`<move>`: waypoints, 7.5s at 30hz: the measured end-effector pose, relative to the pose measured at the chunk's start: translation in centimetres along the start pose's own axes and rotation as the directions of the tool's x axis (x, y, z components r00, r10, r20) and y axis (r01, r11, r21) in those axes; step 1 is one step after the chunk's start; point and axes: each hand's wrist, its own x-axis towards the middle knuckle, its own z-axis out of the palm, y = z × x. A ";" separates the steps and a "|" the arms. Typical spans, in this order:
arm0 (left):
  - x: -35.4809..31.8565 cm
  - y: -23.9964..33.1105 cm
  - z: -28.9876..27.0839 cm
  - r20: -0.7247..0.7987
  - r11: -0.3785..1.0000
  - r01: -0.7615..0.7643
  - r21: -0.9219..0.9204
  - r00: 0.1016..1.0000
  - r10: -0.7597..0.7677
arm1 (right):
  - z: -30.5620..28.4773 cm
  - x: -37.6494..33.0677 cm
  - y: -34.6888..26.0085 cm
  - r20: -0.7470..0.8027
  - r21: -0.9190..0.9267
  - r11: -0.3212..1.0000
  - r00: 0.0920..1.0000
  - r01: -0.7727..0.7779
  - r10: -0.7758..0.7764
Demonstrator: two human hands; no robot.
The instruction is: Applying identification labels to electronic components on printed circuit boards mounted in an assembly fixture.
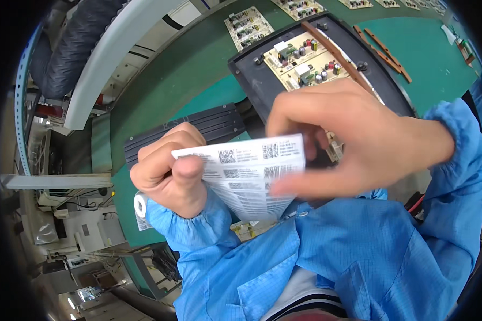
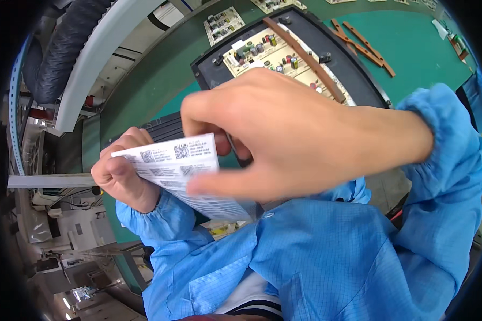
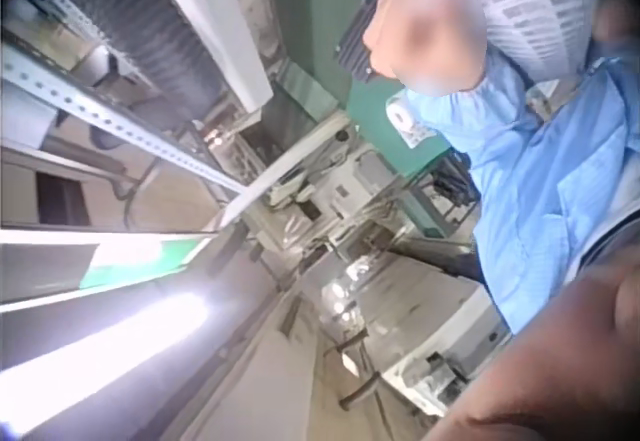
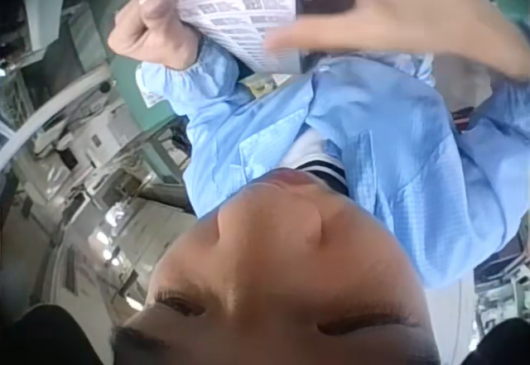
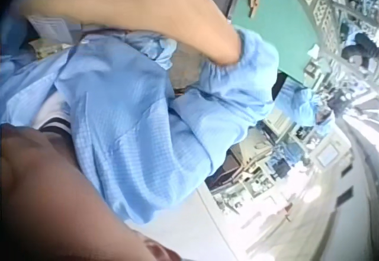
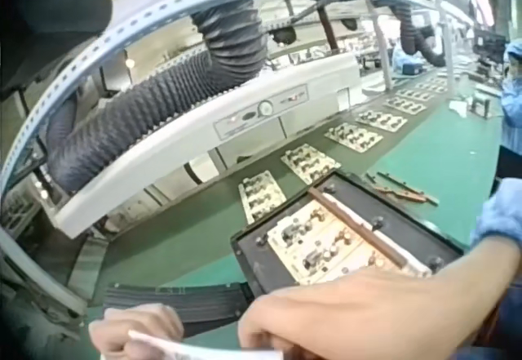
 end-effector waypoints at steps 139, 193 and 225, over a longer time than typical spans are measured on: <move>-8.8 -12.9 -1.7 0.610 0.375 0.821 -0.432 0.571 -0.549 | -10.3 3.5 7.3 0.175 -0.752 0.625 0.978 0.209 -0.117; -8.8 -13.3 -1.7 0.638 0.313 0.826 -0.468 0.561 -0.527 | -9.9 5.2 10.4 0.120 -0.620 0.784 0.983 -0.034 0.138; -8.9 -13.5 -1.2 0.654 0.295 0.801 -0.520 0.596 -0.466 | -9.8 6.6 11.4 0.090 -0.482 0.825 0.919 -0.296 0.383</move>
